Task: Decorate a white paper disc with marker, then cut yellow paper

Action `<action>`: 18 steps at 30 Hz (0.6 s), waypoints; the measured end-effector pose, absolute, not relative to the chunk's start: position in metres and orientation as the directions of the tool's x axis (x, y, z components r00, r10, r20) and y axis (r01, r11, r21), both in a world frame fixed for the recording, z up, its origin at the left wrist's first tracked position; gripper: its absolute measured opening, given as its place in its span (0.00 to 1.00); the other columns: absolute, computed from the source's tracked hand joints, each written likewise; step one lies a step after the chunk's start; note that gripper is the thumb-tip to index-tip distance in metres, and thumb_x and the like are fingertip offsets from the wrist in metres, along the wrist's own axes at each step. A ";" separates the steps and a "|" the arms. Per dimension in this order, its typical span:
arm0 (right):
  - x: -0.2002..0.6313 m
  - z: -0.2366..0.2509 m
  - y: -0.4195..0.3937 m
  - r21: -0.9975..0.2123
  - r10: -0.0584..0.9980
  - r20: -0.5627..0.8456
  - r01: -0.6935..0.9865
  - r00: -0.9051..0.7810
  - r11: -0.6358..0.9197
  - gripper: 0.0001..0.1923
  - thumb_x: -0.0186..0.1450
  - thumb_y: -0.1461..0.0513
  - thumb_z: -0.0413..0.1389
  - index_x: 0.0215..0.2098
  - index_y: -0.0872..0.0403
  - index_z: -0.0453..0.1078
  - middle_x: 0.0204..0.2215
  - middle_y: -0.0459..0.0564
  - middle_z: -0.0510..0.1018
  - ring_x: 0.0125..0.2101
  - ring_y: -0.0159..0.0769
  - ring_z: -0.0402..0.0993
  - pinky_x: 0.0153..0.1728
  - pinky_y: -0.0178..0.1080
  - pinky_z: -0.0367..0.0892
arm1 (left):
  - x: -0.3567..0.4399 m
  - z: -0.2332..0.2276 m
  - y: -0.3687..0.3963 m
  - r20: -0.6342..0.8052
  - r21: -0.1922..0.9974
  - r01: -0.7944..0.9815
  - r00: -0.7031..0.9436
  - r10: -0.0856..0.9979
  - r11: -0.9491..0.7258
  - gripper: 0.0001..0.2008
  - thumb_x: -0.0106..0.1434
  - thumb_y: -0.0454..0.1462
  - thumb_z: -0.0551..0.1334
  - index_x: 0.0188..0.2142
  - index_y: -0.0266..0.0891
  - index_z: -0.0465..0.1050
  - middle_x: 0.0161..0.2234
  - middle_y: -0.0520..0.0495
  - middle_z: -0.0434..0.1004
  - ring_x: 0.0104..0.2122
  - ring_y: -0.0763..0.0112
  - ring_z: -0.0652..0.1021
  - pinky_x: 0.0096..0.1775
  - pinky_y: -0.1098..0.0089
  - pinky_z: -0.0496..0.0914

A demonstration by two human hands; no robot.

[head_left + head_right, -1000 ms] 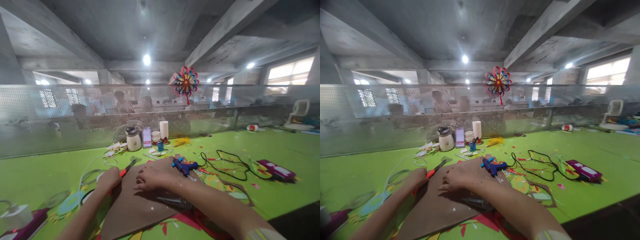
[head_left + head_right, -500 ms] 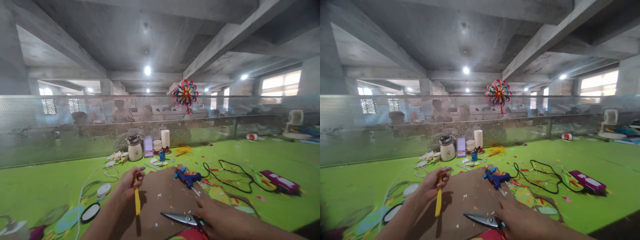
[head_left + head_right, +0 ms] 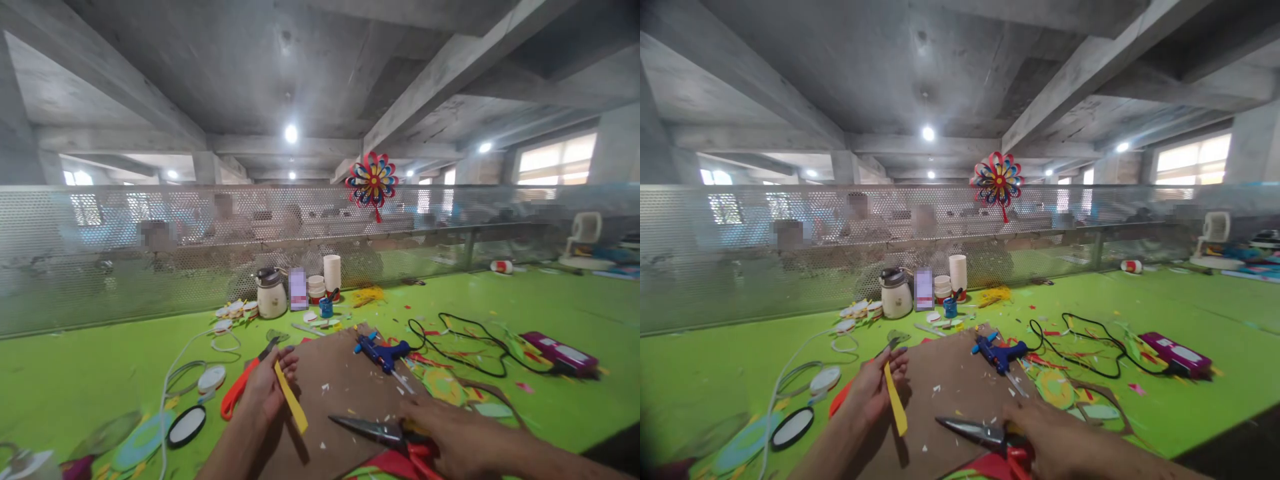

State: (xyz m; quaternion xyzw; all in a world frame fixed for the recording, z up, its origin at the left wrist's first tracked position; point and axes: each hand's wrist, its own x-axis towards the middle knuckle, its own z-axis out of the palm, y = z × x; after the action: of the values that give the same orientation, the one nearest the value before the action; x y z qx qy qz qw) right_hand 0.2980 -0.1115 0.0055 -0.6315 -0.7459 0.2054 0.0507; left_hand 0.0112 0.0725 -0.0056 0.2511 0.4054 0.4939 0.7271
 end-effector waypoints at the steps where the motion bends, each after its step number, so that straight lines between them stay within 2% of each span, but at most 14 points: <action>1: 0.301 0.004 -0.112 -0.396 0.966 -0.187 0.914 -0.177 0.091 0.23 0.57 0.61 0.56 0.51 0.47 0.72 0.51 0.58 0.76 0.52 0.54 0.73 0.50 0.52 0.67 | 0.011 -0.004 0.072 -0.338 0.766 -0.518 0.178 0.924 0.380 0.18 0.68 0.41 0.61 0.54 0.38 0.69 0.52 0.41 0.73 0.46 0.60 0.77 0.45 0.55 0.75; 4: 0.311 0.006 -0.118 -0.463 0.972 -0.204 0.886 -0.114 0.007 0.21 0.57 0.60 0.58 0.49 0.43 0.72 0.50 0.54 0.77 0.50 0.52 0.73 0.48 0.50 0.66 | 0.011 0.001 0.068 -0.327 0.766 -0.529 0.167 0.930 0.364 0.16 0.68 0.41 0.61 0.52 0.37 0.70 0.48 0.43 0.75 0.41 0.65 0.78 0.40 0.60 0.76; 6: 0.314 0.011 -0.119 -0.527 0.979 -0.174 0.850 -0.102 -0.005 0.19 0.57 0.61 0.58 0.47 0.44 0.73 0.47 0.52 0.78 0.47 0.50 0.74 0.46 0.47 0.67 | 0.011 0.005 0.064 -0.315 0.767 -0.539 0.155 0.937 0.347 0.12 0.70 0.40 0.59 0.46 0.35 0.72 0.39 0.46 0.77 0.32 0.70 0.78 0.33 0.67 0.76; 8: 0.312 0.018 -0.115 -0.674 0.983 -0.115 0.738 -0.143 0.028 0.17 0.58 0.60 0.58 0.46 0.47 0.72 0.38 0.50 0.79 0.41 0.48 0.76 0.42 0.44 0.68 | 0.013 0.010 0.060 -0.289 0.769 -0.554 0.145 0.946 0.319 0.12 0.72 0.38 0.54 0.39 0.33 0.72 0.30 0.47 0.76 0.25 0.74 0.76 0.28 0.72 0.74; 10: 0.302 0.024 -0.103 -0.878 0.976 -0.080 0.478 -0.200 0.026 0.25 0.56 0.57 0.61 0.52 0.49 0.67 0.33 0.48 0.77 0.36 0.44 0.77 0.39 0.43 0.69 | 0.017 0.014 0.054 -0.251 0.769 -0.568 0.152 0.956 0.293 0.15 0.73 0.37 0.51 0.35 0.33 0.73 0.27 0.45 0.77 0.25 0.73 0.77 0.29 0.73 0.74; 11: 0.295 0.026 -0.094 -0.957 0.976 -0.061 0.290 -0.207 0.002 0.29 0.56 0.55 0.62 0.55 0.48 0.64 0.32 0.47 0.77 0.35 0.42 0.77 0.39 0.42 0.70 | 0.020 0.016 0.051 -0.231 0.768 -0.574 0.164 0.959 0.284 0.15 0.73 0.37 0.51 0.35 0.33 0.73 0.28 0.43 0.78 0.26 0.72 0.79 0.30 0.72 0.75; 13: 0.276 0.026 -0.073 -1.000 0.970 -0.014 0.017 -0.241 -0.010 0.35 0.52 0.56 0.66 0.56 0.48 0.60 0.36 0.47 0.77 0.35 0.40 0.79 0.40 0.42 0.71 | 0.027 0.017 0.044 -0.194 0.766 -0.584 0.189 0.963 0.269 0.14 0.72 0.37 0.53 0.37 0.33 0.75 0.33 0.40 0.80 0.31 0.68 0.81 0.33 0.70 0.77; 16: 0.240 0.022 -0.042 -0.989 0.975 0.066 -0.143 -0.210 0.036 0.32 0.52 0.57 0.68 0.50 0.49 0.60 0.31 0.44 0.76 0.31 0.38 0.79 0.40 0.42 0.72 | 0.036 0.017 0.033 -0.154 0.763 -0.591 0.230 0.961 0.263 0.13 0.71 0.39 0.55 0.42 0.34 0.76 0.42 0.36 0.81 0.37 0.64 0.82 0.35 0.67 0.78; 18: 0.217 0.017 -0.029 -0.989 0.976 0.107 -0.123 -0.188 0.085 0.25 0.55 0.55 0.67 0.44 0.50 0.61 0.26 0.42 0.76 0.28 0.38 0.79 0.37 0.42 0.73 | 0.041 0.017 0.025 -0.147 0.759 -0.594 0.244 0.959 0.267 0.13 0.70 0.40 0.57 0.44 0.34 0.76 0.47 0.33 0.79 0.39 0.61 0.82 0.36 0.64 0.78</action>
State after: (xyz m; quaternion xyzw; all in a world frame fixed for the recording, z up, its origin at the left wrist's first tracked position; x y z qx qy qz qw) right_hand 0.2170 -0.0286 0.0170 -0.3948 -0.5404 0.5494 0.5002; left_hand 0.0410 0.0252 0.0174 0.2923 0.3120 0.5300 0.7323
